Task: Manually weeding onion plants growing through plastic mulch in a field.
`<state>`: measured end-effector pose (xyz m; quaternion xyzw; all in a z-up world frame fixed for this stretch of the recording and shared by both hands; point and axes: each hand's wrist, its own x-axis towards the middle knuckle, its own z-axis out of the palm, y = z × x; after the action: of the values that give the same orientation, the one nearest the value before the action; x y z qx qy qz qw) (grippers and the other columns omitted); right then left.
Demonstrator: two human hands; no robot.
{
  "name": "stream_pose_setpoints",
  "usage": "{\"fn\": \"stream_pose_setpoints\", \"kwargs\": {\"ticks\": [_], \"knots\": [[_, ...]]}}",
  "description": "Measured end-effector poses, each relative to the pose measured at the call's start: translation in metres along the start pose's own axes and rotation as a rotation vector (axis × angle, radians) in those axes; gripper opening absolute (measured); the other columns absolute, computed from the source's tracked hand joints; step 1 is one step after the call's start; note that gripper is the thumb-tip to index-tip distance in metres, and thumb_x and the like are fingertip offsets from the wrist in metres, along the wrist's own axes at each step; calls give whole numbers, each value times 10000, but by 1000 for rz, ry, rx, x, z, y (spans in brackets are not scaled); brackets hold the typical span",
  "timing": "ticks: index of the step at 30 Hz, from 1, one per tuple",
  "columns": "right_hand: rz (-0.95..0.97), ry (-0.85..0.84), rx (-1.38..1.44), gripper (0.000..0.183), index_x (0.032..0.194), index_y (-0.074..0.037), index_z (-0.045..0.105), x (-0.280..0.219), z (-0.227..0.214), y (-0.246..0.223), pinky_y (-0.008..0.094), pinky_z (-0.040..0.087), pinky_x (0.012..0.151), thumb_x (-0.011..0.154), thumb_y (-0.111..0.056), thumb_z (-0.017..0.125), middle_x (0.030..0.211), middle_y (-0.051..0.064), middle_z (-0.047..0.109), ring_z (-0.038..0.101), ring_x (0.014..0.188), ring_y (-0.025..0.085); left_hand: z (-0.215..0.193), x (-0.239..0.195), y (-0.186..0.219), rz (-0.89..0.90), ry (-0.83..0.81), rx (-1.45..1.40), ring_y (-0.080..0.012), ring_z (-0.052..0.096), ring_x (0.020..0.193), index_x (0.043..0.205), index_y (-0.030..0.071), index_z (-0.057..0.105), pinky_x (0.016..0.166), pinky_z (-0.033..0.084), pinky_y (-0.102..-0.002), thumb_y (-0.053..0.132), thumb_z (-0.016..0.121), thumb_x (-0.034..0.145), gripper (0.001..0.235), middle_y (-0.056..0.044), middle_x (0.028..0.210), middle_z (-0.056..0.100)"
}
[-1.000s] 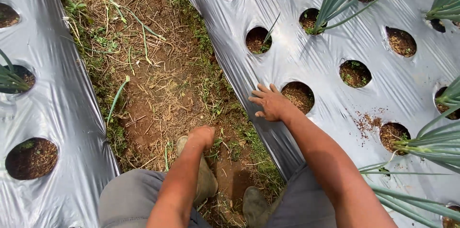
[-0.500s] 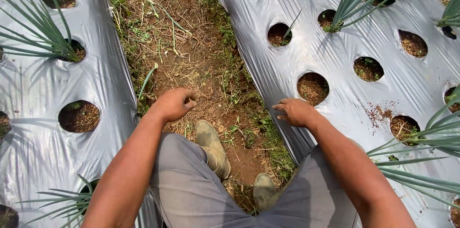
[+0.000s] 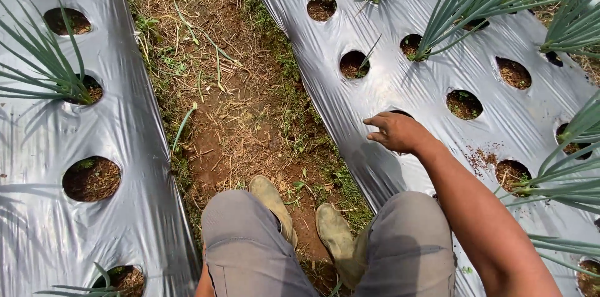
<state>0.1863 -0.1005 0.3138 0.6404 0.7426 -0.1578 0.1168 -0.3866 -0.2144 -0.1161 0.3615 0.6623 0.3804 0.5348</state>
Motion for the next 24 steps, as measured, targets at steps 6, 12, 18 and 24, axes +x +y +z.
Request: {"fn": "stream_pose_setpoints", "kwargs": {"ticks": [6, 12, 18, 24], "knots": [[-99, 311, 271, 303, 1218, -181, 730, 28, 14, 22, 450, 538, 1002, 954, -326, 702, 1253, 94, 722, 679, 1179, 337, 46, 1, -32, -22, -80, 21, -369, 646, 1150, 1463, 114, 601, 907, 509, -553, 299, 660, 949, 550, -150, 1291, 676], [-8, 822, 127, 102, 992, -200, 787, 116, 42, 97, 384, 583, 736, 918, -267, 769, 853, 42, 713, 720, 821, 273, 98, 56, 11, -39, -155, 67, -369, 646, 1149, 1457, 111, 606, 912, 508, -550, 289, 658, 948, 542, -153, 1292, 678], [-21, 838, 88, 195, 1014, -196, 793, 181, 23, 137, 399, 570, 735, 851, -299, 824, 854, 59, 696, 707, 832, 302, 142, 102, 48, -103, -179, 88, -370, 646, 1149, 1451, 108, 611, 916, 507, -547, 280, 656, 947, 534, -155, 1294, 680], [-23, 774, 28, 271, 892, -237, 765, 228, 36, 142, 453, 460, 695, 762, -469, 822, 883, 22, 592, 605, 825, 325, 150, 116, 123, -177, -143, 120, -370, 646, 1149, 1444, 105, 616, 921, 506, -543, 270, 654, 947, 526, -157, 1296, 682]]}}
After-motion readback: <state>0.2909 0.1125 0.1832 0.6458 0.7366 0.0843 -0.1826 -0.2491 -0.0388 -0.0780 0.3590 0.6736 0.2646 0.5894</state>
